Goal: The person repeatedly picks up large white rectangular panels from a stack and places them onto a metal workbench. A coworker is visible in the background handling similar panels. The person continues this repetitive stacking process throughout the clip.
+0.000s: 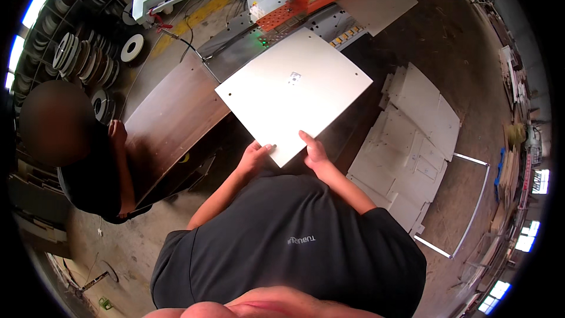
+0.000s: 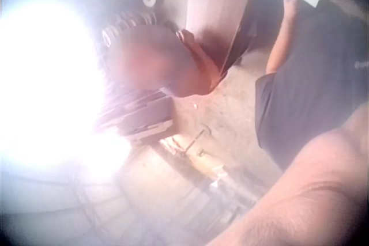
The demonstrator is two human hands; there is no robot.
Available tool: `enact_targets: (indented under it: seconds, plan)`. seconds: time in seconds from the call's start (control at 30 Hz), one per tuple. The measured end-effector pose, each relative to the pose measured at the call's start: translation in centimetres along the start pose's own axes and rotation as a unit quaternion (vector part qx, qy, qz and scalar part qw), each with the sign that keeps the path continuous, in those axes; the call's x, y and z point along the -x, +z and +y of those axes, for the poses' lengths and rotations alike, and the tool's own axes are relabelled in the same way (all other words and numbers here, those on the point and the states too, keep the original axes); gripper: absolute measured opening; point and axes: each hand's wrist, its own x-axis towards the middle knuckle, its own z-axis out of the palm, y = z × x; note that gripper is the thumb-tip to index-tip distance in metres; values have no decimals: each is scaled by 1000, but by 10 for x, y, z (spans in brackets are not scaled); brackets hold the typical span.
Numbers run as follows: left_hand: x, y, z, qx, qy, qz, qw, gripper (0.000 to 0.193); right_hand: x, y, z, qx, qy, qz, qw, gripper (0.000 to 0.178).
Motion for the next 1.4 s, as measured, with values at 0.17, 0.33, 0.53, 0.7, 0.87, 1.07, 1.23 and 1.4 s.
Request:
enact_targets:
  seconds: [0.17,0.33,0.53,0.7,0.87,1.07,1.23,1.4]
  plan:
    - [-2,-56,12,-18,-35,0,999,35,-23,15,37,14,80,-39,996,49]
    - [-24,-91,-3,-71,-27,-7,997,33,-53,-17,44,242,203,43,948,54]
    - [-32,-112,-12,-57,-39,75,995,26,-87,16,22,330,173,-1,928,46]
    - [-19,-126,-40,-113,-39,154,981,35,-125,34,4,323,153,-11,934,42]
    - [20,-165,-98,-213,-59,299,928,32,-161,41,-20,361,167,-38,917,47]
    - [61,-173,-113,-183,-116,365,905,26,-157,31,-37,444,166,-55,879,50]
    - [71,-181,-155,-191,-134,400,886,26,-151,37,-34,382,235,-85,890,49]
    - [49,-141,-157,-336,-94,412,842,36,-167,29,-29,376,232,-77,894,55]
